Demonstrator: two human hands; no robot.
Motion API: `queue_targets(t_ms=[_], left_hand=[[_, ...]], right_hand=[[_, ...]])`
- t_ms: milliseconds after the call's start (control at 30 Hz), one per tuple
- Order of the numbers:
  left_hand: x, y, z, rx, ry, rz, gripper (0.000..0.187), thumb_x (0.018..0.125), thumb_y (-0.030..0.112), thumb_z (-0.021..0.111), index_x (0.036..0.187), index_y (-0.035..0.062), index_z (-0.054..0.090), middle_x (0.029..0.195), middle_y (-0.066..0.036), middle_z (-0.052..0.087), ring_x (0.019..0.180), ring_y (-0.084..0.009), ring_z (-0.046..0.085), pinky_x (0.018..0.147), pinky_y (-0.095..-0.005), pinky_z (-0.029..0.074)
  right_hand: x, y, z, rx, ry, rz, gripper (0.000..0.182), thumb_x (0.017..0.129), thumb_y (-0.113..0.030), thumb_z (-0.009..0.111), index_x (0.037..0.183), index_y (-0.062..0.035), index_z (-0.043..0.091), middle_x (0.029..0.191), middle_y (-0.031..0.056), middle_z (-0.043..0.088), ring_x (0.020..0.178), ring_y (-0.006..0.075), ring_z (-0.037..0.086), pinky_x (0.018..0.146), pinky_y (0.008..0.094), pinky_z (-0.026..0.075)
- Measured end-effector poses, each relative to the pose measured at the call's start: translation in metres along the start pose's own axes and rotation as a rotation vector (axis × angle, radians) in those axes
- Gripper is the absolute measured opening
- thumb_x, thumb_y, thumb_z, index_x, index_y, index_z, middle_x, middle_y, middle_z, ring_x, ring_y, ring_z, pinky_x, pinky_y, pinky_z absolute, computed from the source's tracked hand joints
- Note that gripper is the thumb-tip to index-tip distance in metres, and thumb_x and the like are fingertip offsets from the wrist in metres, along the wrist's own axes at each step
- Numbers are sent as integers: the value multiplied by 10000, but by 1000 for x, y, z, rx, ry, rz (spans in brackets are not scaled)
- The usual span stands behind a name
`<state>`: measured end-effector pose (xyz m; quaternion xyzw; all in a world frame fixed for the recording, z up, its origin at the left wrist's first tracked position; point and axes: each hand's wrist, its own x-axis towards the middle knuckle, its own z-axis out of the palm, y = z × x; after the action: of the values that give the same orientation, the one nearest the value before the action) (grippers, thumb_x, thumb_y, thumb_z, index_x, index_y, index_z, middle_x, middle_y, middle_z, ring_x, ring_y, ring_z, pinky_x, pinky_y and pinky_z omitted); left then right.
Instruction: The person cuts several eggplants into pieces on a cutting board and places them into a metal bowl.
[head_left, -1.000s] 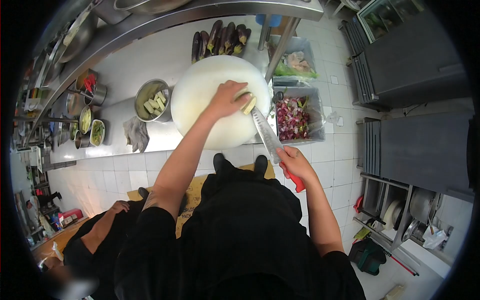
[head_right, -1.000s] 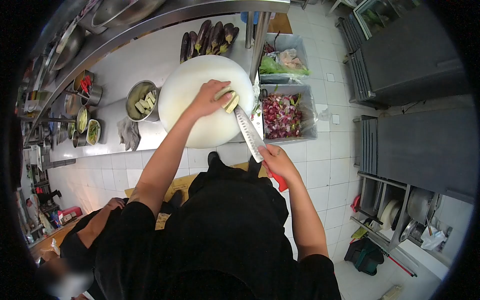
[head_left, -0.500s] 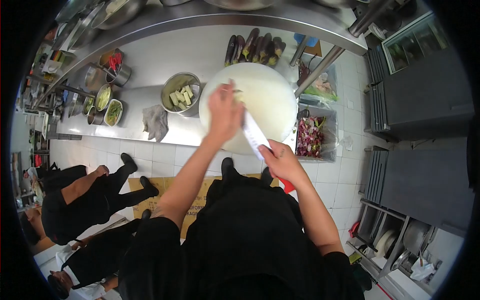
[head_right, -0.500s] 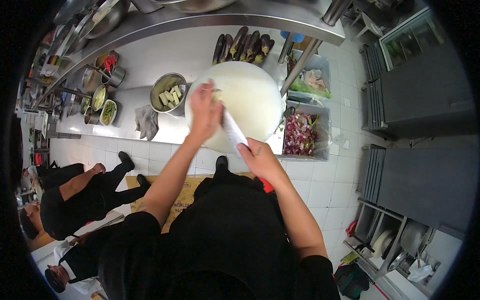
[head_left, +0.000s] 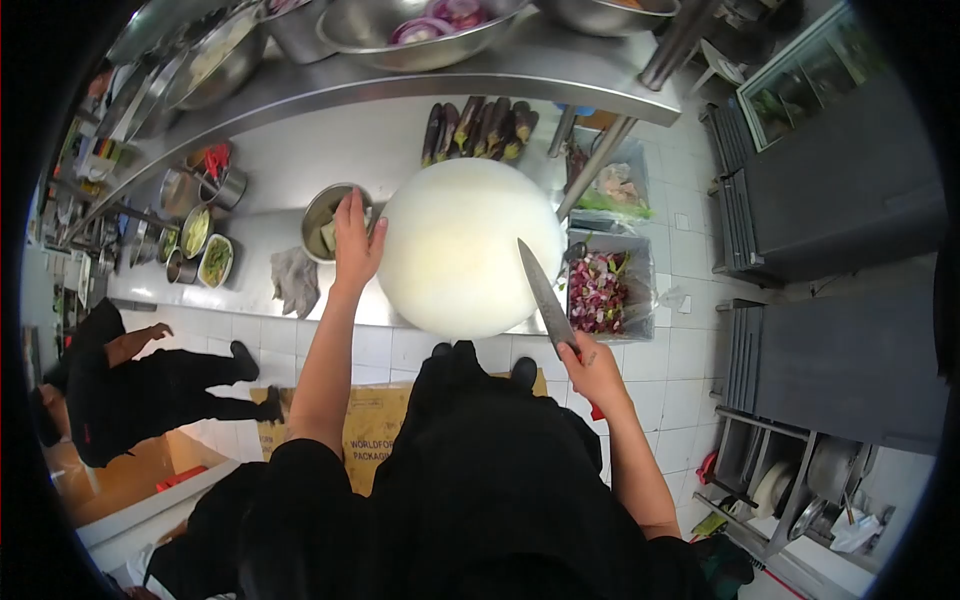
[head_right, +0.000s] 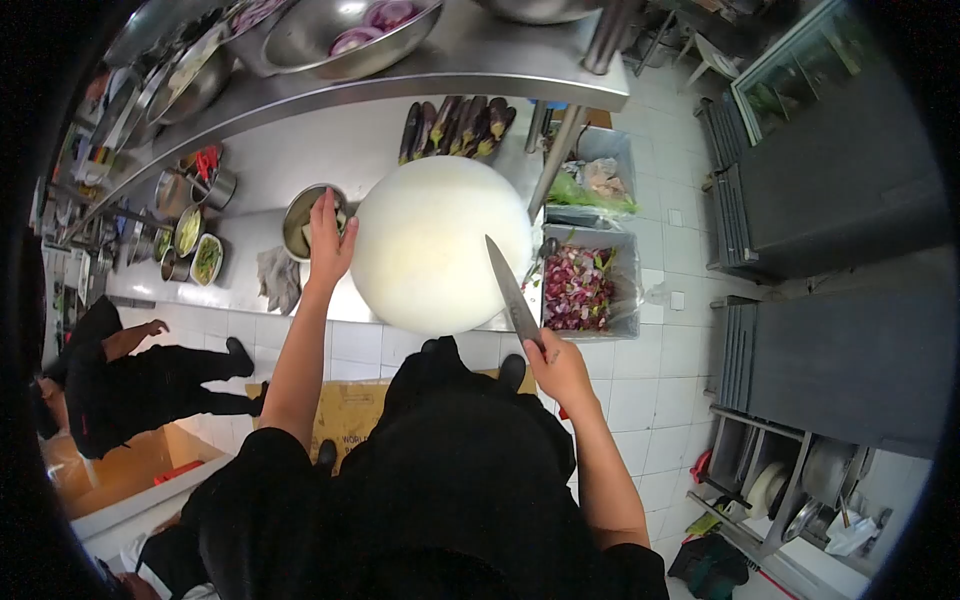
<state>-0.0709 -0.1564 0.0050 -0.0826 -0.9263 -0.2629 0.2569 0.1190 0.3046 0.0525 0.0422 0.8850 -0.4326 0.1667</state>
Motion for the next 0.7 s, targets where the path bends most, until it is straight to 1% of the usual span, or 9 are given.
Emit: queue_targets(t_ms=[100,133,233,300,367,433,467,600,700], left_hand=[[51,41,26,-80,25,87,670,1082,239,686,1633,-50,438,1538,-345,517,1412,-533,504,1197,-555,419],[75,52,44,-171,48,99,560,1071,202,692,1576,9,546,1503,-281,582,1334,-488,587,1142,-527,476],[152,80,108,-390,-278,13,444,1058,218,708,1471,62,661,1350,-219,692,1197,-443,676,1049,-521,536],[201,77,178,-319,-430,-19,487,1045,278,736,1502,124,667,1365,-181,705,1207,-390,694,1065,-481,535],[236,95,228,-176,-538,-43,551,1024,360,754,1527,155,661,1407,-176,703,1252,-373,693,1095,-475,527],[259,120,260,46,-591,-50,643,996,462,762,1547,153,643,1474,-206,687,1333,-392,671,1137,-501,514],[259,128,271,47,-512,13,725,966,567,751,1543,143,642,1520,-234,664,1410,-420,627,1194,-523,485],[261,127,301,115,-487,119,720,985,514,742,1555,92,615,1477,-250,688,1402,-437,626,1197,-521,490],[265,108,293,-30,-565,9,658,983,358,782,1532,41,608,1384,-205,714,1270,-343,678,1073,-463,553]], right_hand=[[-7,5,1,-73,49,-47,289,1075,-290,680,1063,-5,631,826,262,717,836,514,702,730,577,527],[-9,-5,-3,-150,-8,20,282,1076,-288,676,1107,-11,632,867,260,745,888,510,722,764,586,549],[-14,-11,6,-78,14,72,289,1069,-291,691,1110,-11,634,872,270,746,889,513,724,766,599,547],[-19,-17,20,-101,74,99,292,1074,-299,679,1106,-13,628,867,278,741,880,520,721,771,609,549],[-23,-22,31,-141,127,133,296,1080,-306,668,1102,-15,621,863,286,736,870,526,718,777,618,551],[-28,-39,35,-137,140,207,285,1084,-308,656,1098,-26,619,878,275,740,886,523,716,789,621,557],[-31,-46,38,-147,164,227,281,1084,-309,657,1096,-31,620,880,271,739,891,522,715,790,619,557],[-52,-54,39,-100,222,298,264,1082,-311,669,1087,-49,642,873,254,730,891,507,709,782,603,553],[-64,-44,33,-24,225,267,266,1079,-306,684,1067,-41,659,857,254,726,865,500,709,762,584,552]])
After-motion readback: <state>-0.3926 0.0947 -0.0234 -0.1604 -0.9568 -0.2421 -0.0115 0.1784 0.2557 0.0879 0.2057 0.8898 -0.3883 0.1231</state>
